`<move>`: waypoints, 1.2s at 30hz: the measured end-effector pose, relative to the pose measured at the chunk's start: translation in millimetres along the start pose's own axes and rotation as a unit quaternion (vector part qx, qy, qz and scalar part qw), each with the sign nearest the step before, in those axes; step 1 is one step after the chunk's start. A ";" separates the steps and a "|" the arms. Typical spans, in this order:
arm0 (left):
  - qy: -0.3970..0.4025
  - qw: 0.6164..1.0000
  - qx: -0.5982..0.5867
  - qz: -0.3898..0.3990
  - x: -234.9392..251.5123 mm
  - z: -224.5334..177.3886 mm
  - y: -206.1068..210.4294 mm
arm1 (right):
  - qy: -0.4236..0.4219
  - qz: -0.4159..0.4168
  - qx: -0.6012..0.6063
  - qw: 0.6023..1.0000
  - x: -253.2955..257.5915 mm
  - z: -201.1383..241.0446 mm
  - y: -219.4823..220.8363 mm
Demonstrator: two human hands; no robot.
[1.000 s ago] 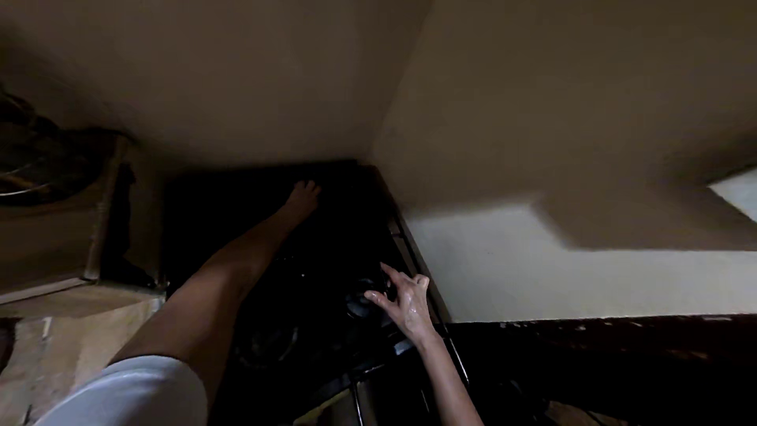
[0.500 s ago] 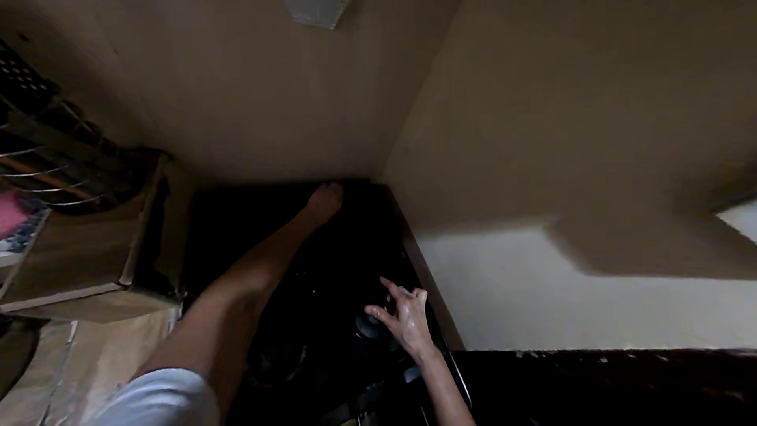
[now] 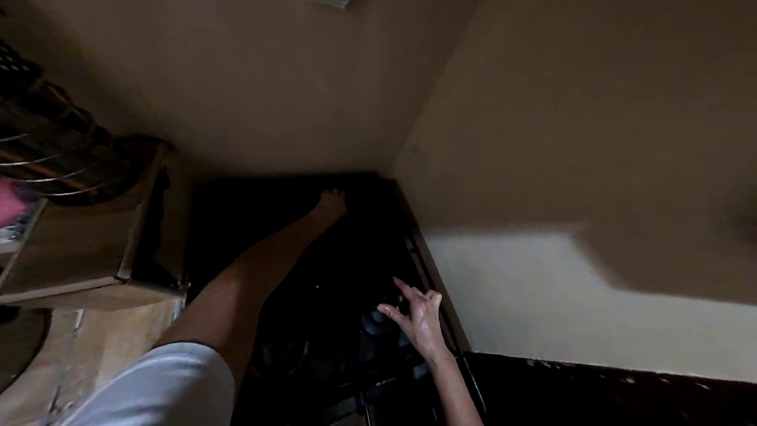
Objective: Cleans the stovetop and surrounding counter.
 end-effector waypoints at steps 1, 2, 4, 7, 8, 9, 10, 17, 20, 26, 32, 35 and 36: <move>-0.025 0.987 0.036 0.155 -7.3 -3.7 -29.9 | 0.002 0.006 0.006 1.000 3.0 -0.1 0.4; -0.043 0.961 0.066 0.265 -9.8 -5.4 -52.8 | 0.006 0.014 0.014 1.000 6.6 0.0 1.1; -0.077 0.944 0.078 0.311 -12.8 4.7 -64.1 | 0.012 0.024 0.027 0.999 13.8 0.6 4.0; -0.082 0.959 0.083 0.257 -7.7 52.3 -42.0 | 0.016 0.040 0.033 0.999 26.9 2.0 11.8; -0.084 0.959 0.073 0.262 -11.0 65.8 -47.9 | 0.014 0.044 0.033 0.998 31.6 3.6 14.6; -0.087 0.960 0.060 0.261 -18.1 78.1 -56.6 | 0.011 0.045 0.031 0.998 35.7 5.1 17.5; -0.091 0.961 0.047 0.256 -28.5 88.6 -65.5 | 0.008 0.050 0.033 0.998 39.2 6.2 20.2; -0.136 0.983 0.009 0.126 -131.9 91.5 -123.9 | -0.004 0.095 0.040 0.995 68.6 7.8 35.6; -0.152 0.985 -0.049 0.067 -173.4 82.6 -128.6 | -0.001 0.107 0.038 0.994 80.5 9.6 43.0; -0.209 0.970 -0.116 0.029 -246.4 80.8 -130.6 | 0.002 0.111 0.048 0.993 91.7 6.9 44.1; -0.234 0.964 -0.129 -0.002 -302.9 99.1 -128.8 | 0.013 0.128 0.079 0.988 94.3 8.3 45.7; -0.243 0.959 -0.142 -0.026 -326.2 105.2 -127.5 | 0.028 0.119 0.090 0.988 90.0 15.2 45.6; -0.249 0.956 -0.152 -0.029 -333.1 106.3 -127.0 | 0.028 0.113 0.094 0.989 88.0 15.3 45.9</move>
Point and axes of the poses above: each hand's wrist, its own x-axis towards the middle knuckle, its own y-axis out of the palm, z = x × y, the point moved 2 cm from there along x, towards the middle knuckle, and after that the axes turned 3 degrees about z, right-handed, at the moved point
